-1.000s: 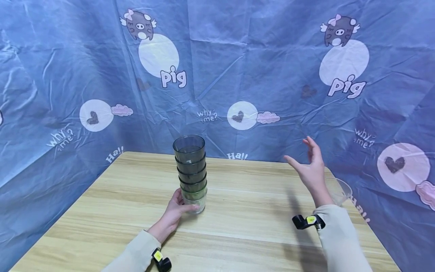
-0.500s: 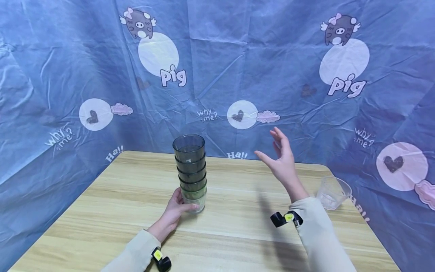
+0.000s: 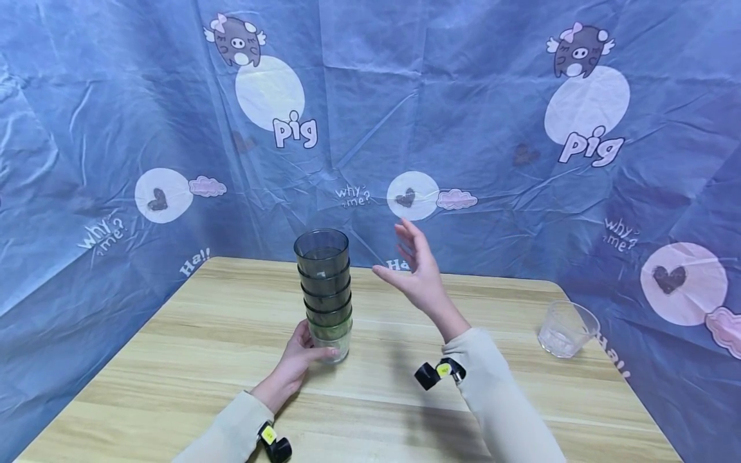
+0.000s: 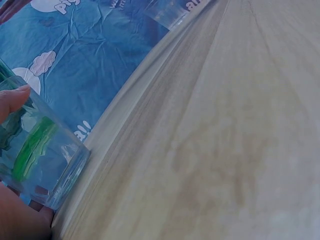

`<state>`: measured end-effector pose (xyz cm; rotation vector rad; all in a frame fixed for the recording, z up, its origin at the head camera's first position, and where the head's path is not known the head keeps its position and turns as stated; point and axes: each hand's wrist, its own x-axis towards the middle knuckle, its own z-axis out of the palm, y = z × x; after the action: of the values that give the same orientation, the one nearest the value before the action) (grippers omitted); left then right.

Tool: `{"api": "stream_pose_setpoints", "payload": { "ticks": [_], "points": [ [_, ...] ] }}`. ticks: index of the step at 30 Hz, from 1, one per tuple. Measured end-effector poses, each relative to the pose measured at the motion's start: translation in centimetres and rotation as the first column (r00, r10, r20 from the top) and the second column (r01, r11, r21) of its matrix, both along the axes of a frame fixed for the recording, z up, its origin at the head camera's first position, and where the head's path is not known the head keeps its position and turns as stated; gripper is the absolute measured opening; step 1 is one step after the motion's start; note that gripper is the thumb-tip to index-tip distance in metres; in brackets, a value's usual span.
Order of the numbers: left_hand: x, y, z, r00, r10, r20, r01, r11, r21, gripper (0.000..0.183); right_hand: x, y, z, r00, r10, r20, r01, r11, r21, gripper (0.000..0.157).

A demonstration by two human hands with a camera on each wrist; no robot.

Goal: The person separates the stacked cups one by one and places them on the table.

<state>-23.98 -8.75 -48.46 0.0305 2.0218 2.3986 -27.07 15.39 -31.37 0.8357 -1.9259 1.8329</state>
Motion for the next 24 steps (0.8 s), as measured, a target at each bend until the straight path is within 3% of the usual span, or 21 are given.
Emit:
{"api": "stream_pose_setpoints", "payload": {
  "ticks": [13, 24],
  "points": [
    [0.3, -0.1, 0.0, 1.000, -0.002, 0.000, 0.002, 1.000, 0.000, 0.086, 0.0, -4.5, 0.6, 0.978, 0.201, 0.049, -0.201, 0.980, 0.001, 0.095],
    [0.3, 0.1, 0.1, 1.000, -0.005, -0.011, 0.005, 1.000, 0.001, 0.085, -0.3, -6.3, 1.7, 0.975, 0.204, 0.084, -0.213, 0.970, 0.117, 0.102]
  ]
}}
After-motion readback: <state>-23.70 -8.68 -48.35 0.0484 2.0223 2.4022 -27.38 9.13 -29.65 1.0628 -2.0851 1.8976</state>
